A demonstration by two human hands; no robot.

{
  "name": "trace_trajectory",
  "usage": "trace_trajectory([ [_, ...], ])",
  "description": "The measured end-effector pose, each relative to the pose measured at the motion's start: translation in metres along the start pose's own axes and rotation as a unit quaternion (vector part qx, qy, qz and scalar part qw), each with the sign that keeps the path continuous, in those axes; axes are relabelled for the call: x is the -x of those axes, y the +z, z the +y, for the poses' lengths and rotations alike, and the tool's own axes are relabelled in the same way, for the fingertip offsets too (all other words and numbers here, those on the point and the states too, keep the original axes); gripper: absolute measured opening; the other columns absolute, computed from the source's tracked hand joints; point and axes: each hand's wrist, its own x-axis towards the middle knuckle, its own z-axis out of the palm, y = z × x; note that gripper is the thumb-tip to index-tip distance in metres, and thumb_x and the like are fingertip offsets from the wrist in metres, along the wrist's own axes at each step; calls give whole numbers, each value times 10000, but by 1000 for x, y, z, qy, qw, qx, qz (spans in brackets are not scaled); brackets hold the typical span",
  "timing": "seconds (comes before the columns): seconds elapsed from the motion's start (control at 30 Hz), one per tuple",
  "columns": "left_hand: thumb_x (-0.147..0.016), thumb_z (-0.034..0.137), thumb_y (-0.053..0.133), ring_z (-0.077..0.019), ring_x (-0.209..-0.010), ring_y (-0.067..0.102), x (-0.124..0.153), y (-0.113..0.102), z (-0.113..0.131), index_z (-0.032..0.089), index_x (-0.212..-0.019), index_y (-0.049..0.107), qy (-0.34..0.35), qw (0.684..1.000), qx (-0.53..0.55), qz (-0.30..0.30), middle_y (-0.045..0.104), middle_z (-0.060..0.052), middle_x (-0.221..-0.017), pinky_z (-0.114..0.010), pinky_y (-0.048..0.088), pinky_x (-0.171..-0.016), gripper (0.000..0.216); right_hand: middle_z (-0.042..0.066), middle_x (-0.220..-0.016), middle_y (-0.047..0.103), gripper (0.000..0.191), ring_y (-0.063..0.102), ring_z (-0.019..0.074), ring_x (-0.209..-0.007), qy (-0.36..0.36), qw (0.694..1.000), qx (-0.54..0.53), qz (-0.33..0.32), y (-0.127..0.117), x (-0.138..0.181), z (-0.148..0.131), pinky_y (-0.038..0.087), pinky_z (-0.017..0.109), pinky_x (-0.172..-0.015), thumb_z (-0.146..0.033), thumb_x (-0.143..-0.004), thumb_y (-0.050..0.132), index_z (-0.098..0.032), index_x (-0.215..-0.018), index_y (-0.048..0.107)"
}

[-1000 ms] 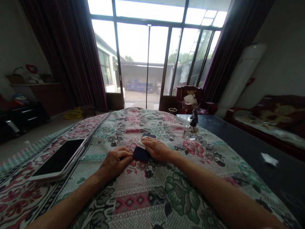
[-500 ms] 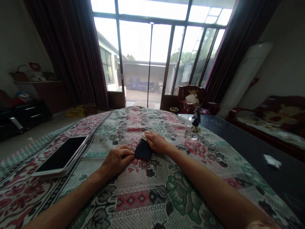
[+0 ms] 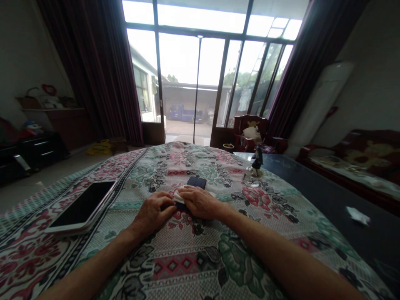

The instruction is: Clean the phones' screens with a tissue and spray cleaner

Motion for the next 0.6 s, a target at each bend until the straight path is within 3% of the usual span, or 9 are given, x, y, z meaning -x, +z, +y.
trace_trajectory([
  [0.23,-789,290,674,-192,-862,646,-1,-1,1,225,-771,749,3,1000,1,-14,712,-52,-913,-344,516,-798,101,28,-913,664,172,586,138,-872,14,1000,-19,16,2,0,-19,447,263,-861,-91,-804,448,-197,-806,583],
  [0.6,-777,240,644,-200,-885,648,-1,-1,1,227,-804,746,1,1000,-12,-10,722,-53,-935,-357,513,-837,107,58,-1055,668,245,577,172,-1014,8,1000,8,3,-1,0,-3,431,329,-926,-94,-887,412,-204,-1009,595],
])
